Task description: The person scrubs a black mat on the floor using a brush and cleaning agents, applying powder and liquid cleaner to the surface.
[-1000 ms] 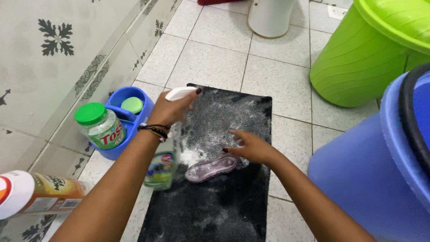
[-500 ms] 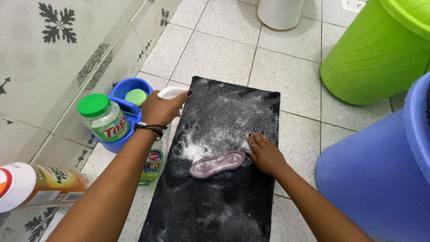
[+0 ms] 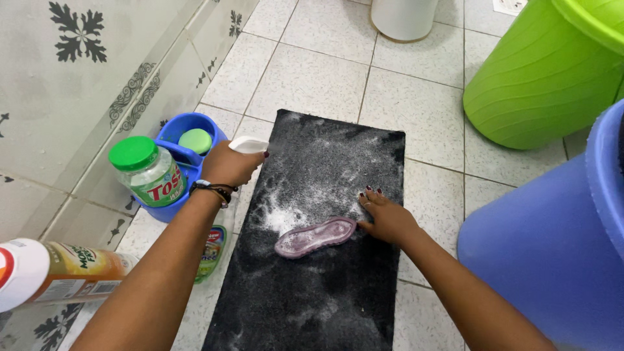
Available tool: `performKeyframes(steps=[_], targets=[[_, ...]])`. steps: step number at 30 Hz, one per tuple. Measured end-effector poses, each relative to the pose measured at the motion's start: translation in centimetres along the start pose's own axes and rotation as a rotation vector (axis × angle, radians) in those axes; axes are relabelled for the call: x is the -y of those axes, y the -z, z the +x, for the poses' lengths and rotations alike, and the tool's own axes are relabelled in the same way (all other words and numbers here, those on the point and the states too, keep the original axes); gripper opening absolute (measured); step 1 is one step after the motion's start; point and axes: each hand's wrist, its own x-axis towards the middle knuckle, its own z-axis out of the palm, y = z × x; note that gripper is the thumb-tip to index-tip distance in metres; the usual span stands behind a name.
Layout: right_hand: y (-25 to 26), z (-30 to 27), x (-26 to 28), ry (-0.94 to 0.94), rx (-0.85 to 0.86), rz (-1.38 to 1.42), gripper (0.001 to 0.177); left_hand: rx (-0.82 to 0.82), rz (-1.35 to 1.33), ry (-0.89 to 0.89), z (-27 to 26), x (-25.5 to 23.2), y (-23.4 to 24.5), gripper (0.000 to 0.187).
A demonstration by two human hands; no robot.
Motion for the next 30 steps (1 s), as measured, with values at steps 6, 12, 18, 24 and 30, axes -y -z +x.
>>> performKeyframes(steps=[6,12,18,24,30], targets=[[1.1,0.3,-0.8,0.002,0.092,0.107,0.072,0.020,-0.179,-0.067,1.2,1.1,-0.1,0.033],[1.0,1.1,-1.7,0.023,-0.009,0.343,0.073,0.019,0.032,-0.059,-0.8,-0.3,0.6,0.036],[4.2,0.9,-0.5,-0.269,-0.027,1.718,0.095,-0.013,0.129,-0.127,-0.9,-0.5,0.3,0.036],[3.3,-0.5,-1.9,-0.266,-0.259,2.112,0.099,-0.027,0.151,-0.261,0.0,0.3,-1.1,0.036],[1.0,-1.0,-3.2,-0.240,-0.294,2.091,0.099,-0.060,0.143,-0.300,0.3,0.5,-1.5,0.033]])
